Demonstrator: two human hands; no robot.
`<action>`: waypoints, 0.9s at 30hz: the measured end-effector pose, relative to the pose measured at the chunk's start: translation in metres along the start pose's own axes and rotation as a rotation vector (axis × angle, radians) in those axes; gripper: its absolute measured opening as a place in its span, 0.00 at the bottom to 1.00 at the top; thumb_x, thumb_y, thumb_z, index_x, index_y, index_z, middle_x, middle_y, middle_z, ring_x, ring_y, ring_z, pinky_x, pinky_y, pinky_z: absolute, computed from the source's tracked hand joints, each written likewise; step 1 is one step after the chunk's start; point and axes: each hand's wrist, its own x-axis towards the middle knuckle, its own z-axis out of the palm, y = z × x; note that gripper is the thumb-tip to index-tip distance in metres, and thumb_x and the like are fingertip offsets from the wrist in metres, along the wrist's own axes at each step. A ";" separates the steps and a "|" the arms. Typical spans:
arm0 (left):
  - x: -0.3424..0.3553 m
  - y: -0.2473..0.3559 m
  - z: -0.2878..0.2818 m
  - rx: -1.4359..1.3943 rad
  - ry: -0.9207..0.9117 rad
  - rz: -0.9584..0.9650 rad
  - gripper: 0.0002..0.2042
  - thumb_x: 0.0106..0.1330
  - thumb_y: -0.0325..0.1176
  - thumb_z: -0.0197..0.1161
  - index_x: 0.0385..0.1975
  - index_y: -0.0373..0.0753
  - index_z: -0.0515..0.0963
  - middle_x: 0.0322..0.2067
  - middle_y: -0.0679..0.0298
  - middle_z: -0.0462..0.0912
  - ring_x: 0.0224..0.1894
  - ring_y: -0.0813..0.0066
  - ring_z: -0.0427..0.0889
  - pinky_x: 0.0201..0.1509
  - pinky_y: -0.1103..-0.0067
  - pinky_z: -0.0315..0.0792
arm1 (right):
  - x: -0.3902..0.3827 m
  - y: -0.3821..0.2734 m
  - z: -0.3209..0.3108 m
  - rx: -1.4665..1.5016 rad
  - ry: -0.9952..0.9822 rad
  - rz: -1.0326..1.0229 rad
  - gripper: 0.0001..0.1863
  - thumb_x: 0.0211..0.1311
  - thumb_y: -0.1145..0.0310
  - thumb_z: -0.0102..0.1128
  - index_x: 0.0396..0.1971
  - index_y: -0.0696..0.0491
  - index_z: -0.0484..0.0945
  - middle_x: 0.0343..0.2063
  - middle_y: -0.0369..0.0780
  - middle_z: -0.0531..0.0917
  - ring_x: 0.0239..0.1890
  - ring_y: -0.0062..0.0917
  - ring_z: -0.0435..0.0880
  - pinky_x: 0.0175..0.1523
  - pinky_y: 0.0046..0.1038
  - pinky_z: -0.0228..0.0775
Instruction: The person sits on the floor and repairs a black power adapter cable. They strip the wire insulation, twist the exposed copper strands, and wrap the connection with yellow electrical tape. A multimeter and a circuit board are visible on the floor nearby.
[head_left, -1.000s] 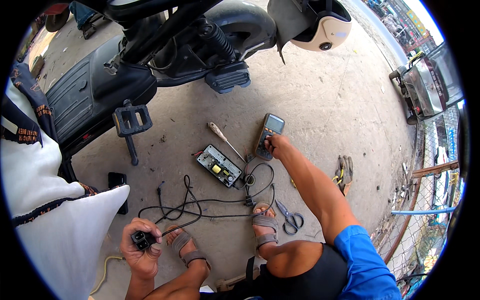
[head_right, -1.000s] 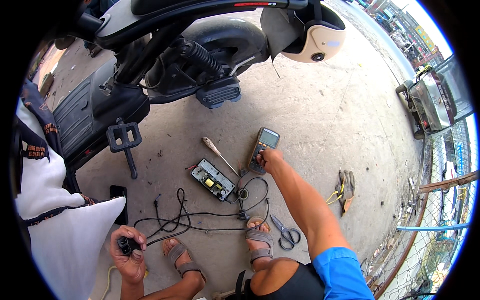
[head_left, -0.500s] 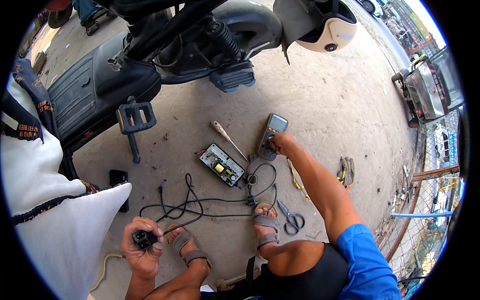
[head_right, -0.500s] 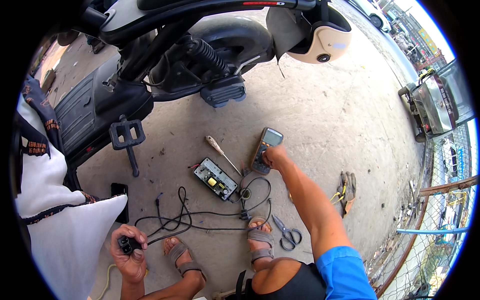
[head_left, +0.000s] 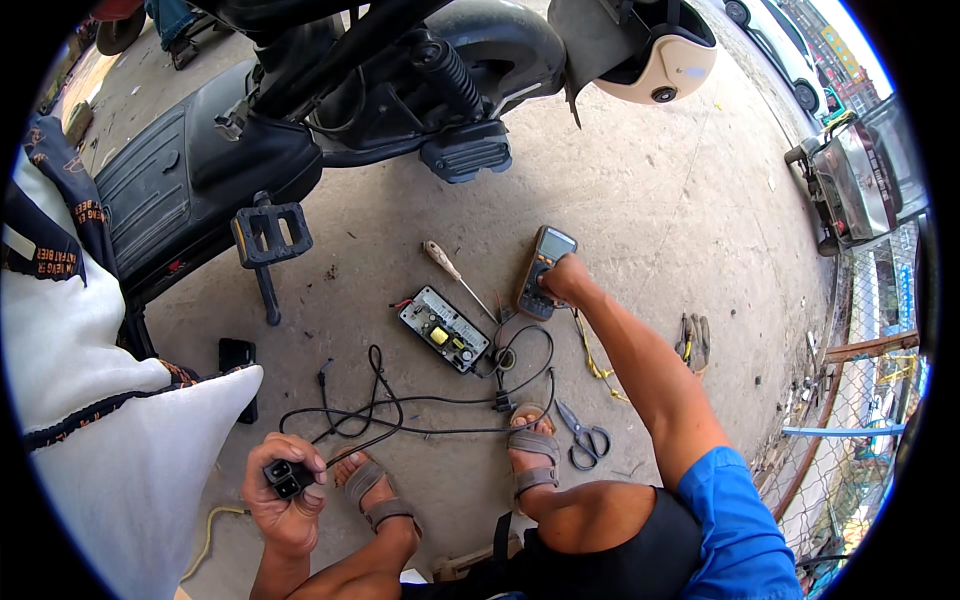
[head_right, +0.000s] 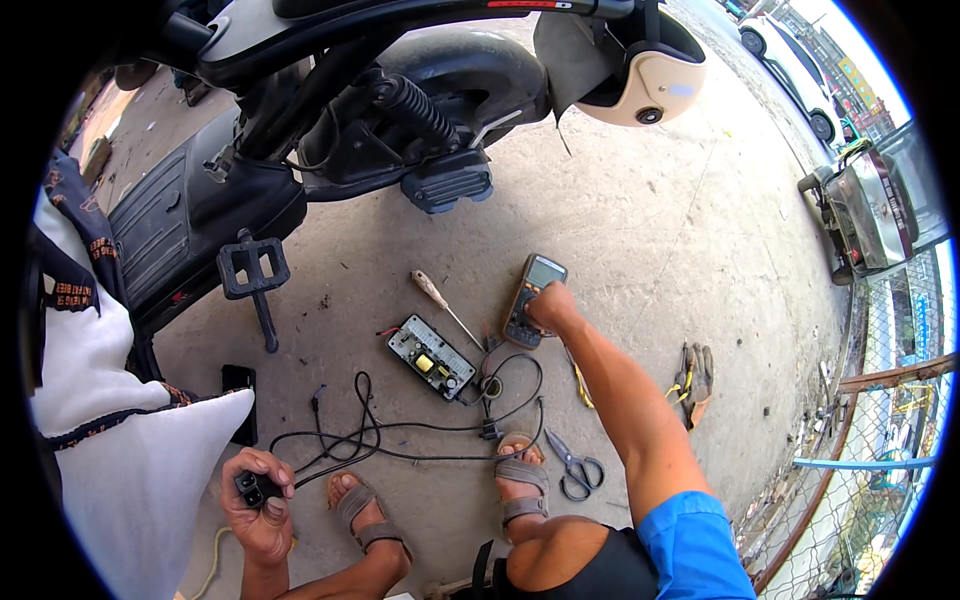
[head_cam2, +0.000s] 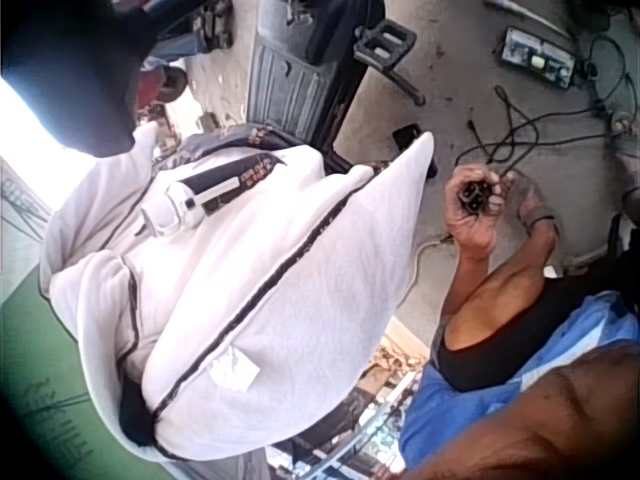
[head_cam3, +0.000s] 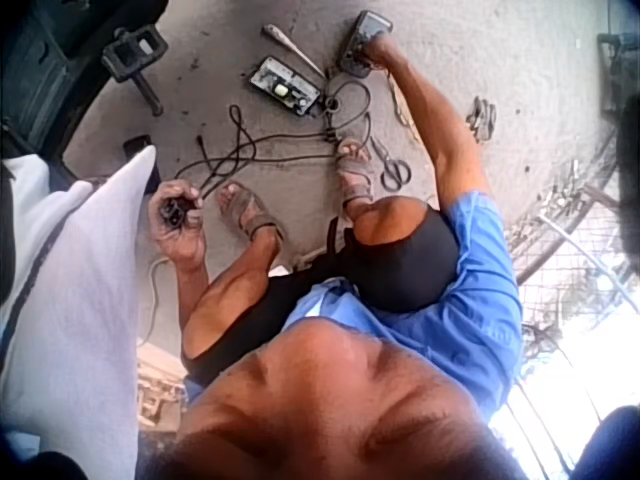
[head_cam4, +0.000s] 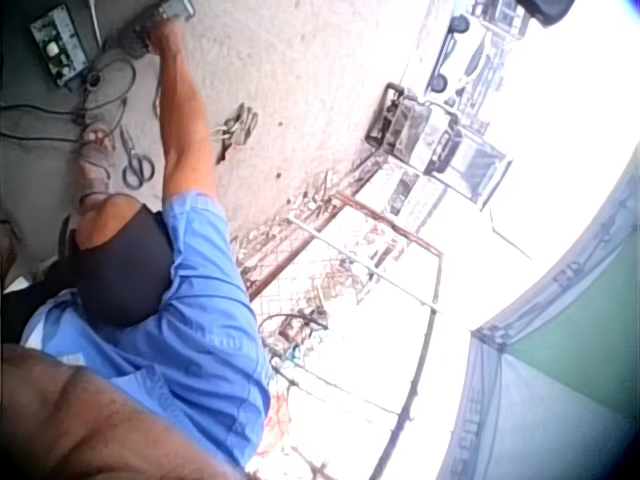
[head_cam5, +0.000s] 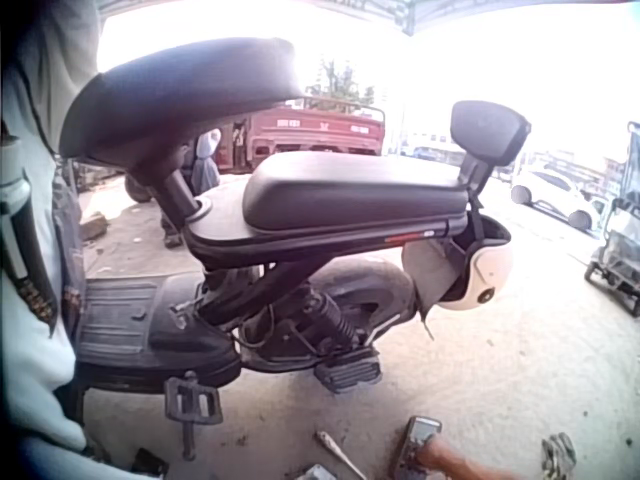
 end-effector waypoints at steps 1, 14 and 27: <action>0.000 0.000 0.001 -0.004 0.000 -0.004 0.25 0.60 0.43 0.77 0.45 0.37 0.69 0.35 0.61 0.71 0.33 0.74 0.71 0.36 0.78 0.67 | 0.001 0.005 0.002 0.011 0.025 -0.036 0.18 0.53 0.62 0.74 0.15 0.60 0.82 0.15 0.43 0.84 0.21 0.31 0.87 0.29 0.33 0.78; 0.003 0.000 0.008 -0.041 0.011 0.008 0.23 0.59 0.38 0.77 0.44 0.36 0.71 0.35 0.59 0.75 0.34 0.76 0.74 0.40 0.81 0.70 | -0.060 -0.005 -0.021 0.416 -0.088 -0.025 0.17 0.58 0.67 0.73 0.15 0.60 0.81 0.12 0.38 0.79 0.12 0.21 0.75 0.19 0.26 0.64; 0.004 0.001 0.014 -0.039 0.014 0.005 0.23 0.59 0.39 0.77 0.45 0.36 0.71 0.36 0.60 0.74 0.34 0.75 0.74 0.39 0.81 0.71 | -0.086 0.033 -0.028 0.106 0.280 -0.205 0.18 0.63 0.63 0.62 0.52 0.51 0.83 0.29 0.52 0.86 0.36 0.48 0.87 0.42 0.45 0.76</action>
